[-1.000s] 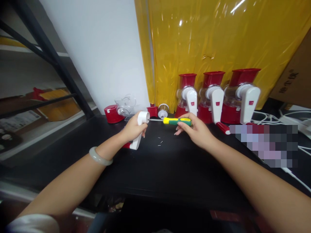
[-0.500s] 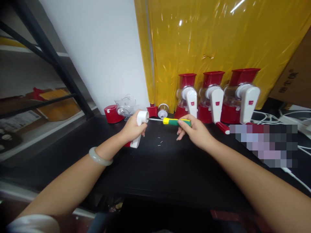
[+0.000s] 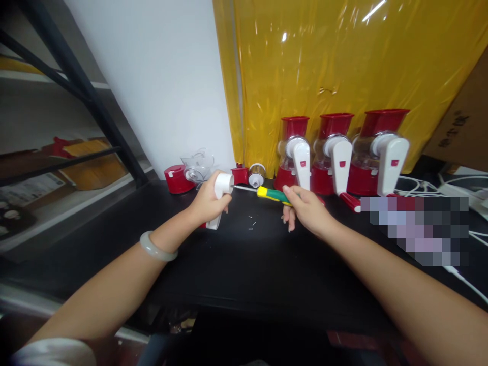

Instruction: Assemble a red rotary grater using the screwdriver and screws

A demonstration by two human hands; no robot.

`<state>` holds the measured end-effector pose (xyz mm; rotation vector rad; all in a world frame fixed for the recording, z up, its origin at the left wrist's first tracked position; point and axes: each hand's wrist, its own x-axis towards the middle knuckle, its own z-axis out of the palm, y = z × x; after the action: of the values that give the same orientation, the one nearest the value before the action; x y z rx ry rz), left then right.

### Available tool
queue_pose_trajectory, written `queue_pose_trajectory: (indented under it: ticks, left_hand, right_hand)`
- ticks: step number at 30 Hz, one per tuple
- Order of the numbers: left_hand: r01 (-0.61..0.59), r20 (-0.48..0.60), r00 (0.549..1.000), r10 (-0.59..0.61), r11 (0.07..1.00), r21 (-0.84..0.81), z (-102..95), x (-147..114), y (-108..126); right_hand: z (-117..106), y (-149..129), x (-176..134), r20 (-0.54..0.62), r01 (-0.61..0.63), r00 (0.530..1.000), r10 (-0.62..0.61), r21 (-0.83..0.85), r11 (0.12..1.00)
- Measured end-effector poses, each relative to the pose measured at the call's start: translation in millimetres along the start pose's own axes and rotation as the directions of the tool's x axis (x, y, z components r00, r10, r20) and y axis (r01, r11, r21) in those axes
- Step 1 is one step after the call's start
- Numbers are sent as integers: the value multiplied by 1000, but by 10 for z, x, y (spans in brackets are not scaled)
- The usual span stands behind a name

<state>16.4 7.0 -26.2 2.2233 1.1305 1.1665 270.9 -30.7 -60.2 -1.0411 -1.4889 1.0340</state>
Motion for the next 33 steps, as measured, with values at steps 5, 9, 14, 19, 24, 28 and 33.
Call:
queue_pose_trajectory:
  ticks: [5, 9, 14, 19, 24, 28, 33]
  left_hand:
    - [68, 38, 997, -65, 995, -71, 21, 13, -20]
    - [151, 86, 987, -136, 969, -193, 67, 42, -80]
    - [234, 170, 968, -186, 914, -332, 109, 62, -144]
    - [230, 205, 964, -167, 913, -336, 121, 48, -141]
    - [218, 205, 967, -154, 914, -341, 117, 43, -132]
    - [211, 187, 970, -154, 917, -339, 107, 51, -148]
    - [200, 175, 973, -150, 929, -312, 106, 54, -165]
  right_hand:
    - [16, 50, 37, -72, 5, 997, 5, 141, 990]
    - [-13, 90, 62, -77, 99, 994, -81, 271, 957]
    - [-81, 113, 57, -49, 220, 975, -215, 165, 961]
    - [-105, 54, 47, -80, 215, 973, -216, -21, 976]
    - [-100, 12, 44, -127, 232, 962, -243, -98, 968]
    - [-94, -3, 31, -122, 229, 962, -246, -138, 964]
    - [-84, -35, 18, -136, 211, 963, -231, -147, 966]
